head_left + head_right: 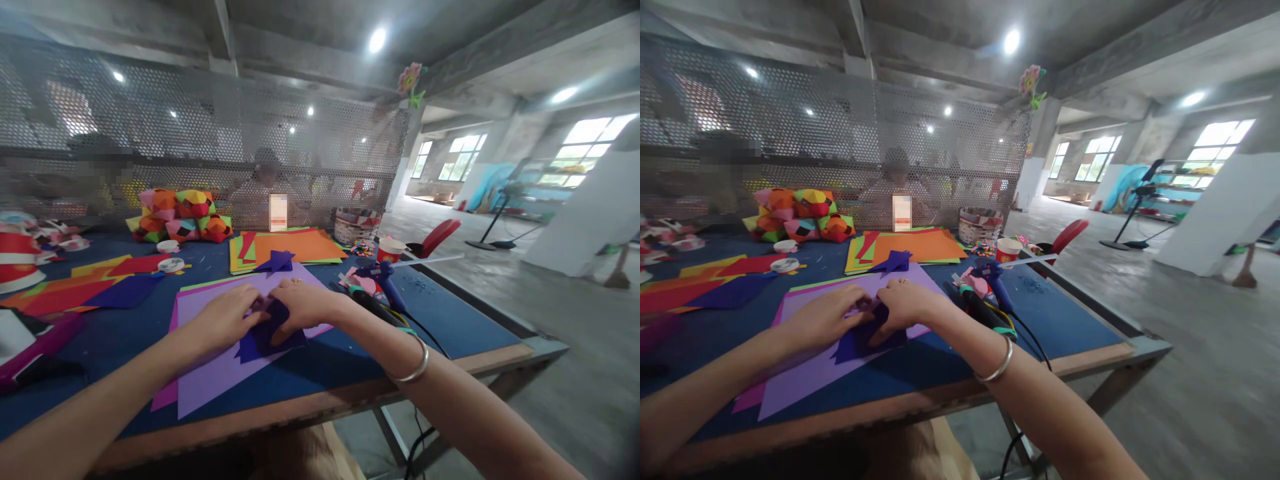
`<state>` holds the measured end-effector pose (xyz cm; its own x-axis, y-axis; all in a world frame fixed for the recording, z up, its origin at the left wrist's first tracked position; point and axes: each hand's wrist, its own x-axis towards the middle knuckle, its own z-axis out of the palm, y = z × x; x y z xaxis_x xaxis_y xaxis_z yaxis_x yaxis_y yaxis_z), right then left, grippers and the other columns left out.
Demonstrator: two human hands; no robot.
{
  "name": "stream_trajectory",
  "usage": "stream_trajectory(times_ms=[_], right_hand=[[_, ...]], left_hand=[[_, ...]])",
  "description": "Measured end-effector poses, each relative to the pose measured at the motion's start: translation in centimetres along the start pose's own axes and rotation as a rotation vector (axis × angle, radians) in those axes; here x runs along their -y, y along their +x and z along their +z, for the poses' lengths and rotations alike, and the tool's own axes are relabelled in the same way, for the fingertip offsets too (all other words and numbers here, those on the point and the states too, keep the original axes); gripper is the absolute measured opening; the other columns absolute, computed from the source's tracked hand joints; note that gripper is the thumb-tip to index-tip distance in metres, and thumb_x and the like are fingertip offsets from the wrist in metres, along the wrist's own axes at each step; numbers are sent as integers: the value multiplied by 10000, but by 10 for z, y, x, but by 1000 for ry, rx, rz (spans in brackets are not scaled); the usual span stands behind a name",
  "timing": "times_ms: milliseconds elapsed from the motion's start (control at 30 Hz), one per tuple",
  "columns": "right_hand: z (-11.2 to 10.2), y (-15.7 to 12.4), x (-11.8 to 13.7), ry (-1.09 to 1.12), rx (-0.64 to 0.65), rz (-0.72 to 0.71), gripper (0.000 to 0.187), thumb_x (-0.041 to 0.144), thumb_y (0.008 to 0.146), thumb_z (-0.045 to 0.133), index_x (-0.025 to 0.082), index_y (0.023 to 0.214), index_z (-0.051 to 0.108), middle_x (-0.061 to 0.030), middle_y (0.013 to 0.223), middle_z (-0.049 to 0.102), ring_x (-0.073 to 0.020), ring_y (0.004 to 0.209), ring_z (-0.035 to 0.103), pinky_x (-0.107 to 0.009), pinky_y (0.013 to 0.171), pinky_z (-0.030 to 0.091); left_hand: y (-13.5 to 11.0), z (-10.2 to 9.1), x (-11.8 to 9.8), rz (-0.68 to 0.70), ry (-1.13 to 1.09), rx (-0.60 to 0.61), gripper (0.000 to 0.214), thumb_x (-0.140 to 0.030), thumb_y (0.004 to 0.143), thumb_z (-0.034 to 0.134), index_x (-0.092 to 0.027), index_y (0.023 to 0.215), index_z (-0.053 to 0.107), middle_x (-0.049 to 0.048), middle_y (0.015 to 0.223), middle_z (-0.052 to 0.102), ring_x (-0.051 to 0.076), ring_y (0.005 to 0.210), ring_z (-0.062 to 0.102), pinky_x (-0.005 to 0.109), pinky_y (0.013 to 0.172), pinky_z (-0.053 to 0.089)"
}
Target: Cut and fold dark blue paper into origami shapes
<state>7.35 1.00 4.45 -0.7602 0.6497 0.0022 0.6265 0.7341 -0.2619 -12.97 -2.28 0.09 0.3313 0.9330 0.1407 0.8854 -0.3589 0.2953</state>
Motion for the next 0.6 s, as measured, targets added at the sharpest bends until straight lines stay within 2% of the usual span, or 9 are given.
stream_trajectory(times_ms=[67, 133, 300, 433, 533, 600], right_hand=[[0, 10, -8, 3, 51, -35, 669, 439, 608, 1034, 149, 1144, 758, -133, 1199, 745, -340, 1169, 682, -392, 973, 525], [2, 14, -15, 11, 67, -45, 680, 521, 665, 993, 152, 1178, 745, -129, 1182, 745, -327, 1127, 694, -390, 930, 541], [10, 6, -26, 26, 17, -71, 728, 525, 789, 915, 172, 1371, 658, -158, 1397, 636, -325, 1335, 585, -416, 1067, 483], [14, 6, -32, 15, -16, -58, 610, 523, 766, 930, 156, 1202, 714, -141, 1284, 667, -325, 1248, 604, -414, 1032, 488], [13, 10, -35, 11, -38, -16, 551, 501, 717, 968, 144, 1064, 730, -130, 1138, 711, -324, 1114, 646, -375, 896, 513], [9, 10, -35, 22, -38, 6, 454, 442, 754, 956, 150, 1024, 737, -101, 1027, 740, -289, 981, 678, -332, 787, 500]], left_hand=[[2, -6, 5, -4, -17, 34, 332, -453, 962, 510, -198, 1039, 708, 141, 1090, 752, 314, 1016, 703, 468, 908, 545], [3, -12, 9, -5, -42, 79, 351, -478, 920, 570, -200, 1080, 713, 130, 1108, 760, 300, 1010, 709, 439, 900, 554], [-1, -24, 8, -21, -93, 180, 513, -492, 740, 763, -223, 1170, 695, 110, 1202, 751, 292, 1074, 703, 390, 933, 554], [-4, -27, 2, -66, -97, 227, 734, -489, 602, 853, -204, 1246, 648, 133, 1321, 691, 329, 1201, 655, 406, 1022, 520], [-4, -27, -3, -118, -96, 239, 759, -491, 555, 861, -200, 1220, 637, 123, 1294, 677, 335, 1177, 640, 408, 1008, 508], [-3, -27, -4, -131, -108, 231, 730, -481, 549, 854, -206, 1190, 639, 104, 1235, 682, 320, 1108, 642, 393, 953, 511]])
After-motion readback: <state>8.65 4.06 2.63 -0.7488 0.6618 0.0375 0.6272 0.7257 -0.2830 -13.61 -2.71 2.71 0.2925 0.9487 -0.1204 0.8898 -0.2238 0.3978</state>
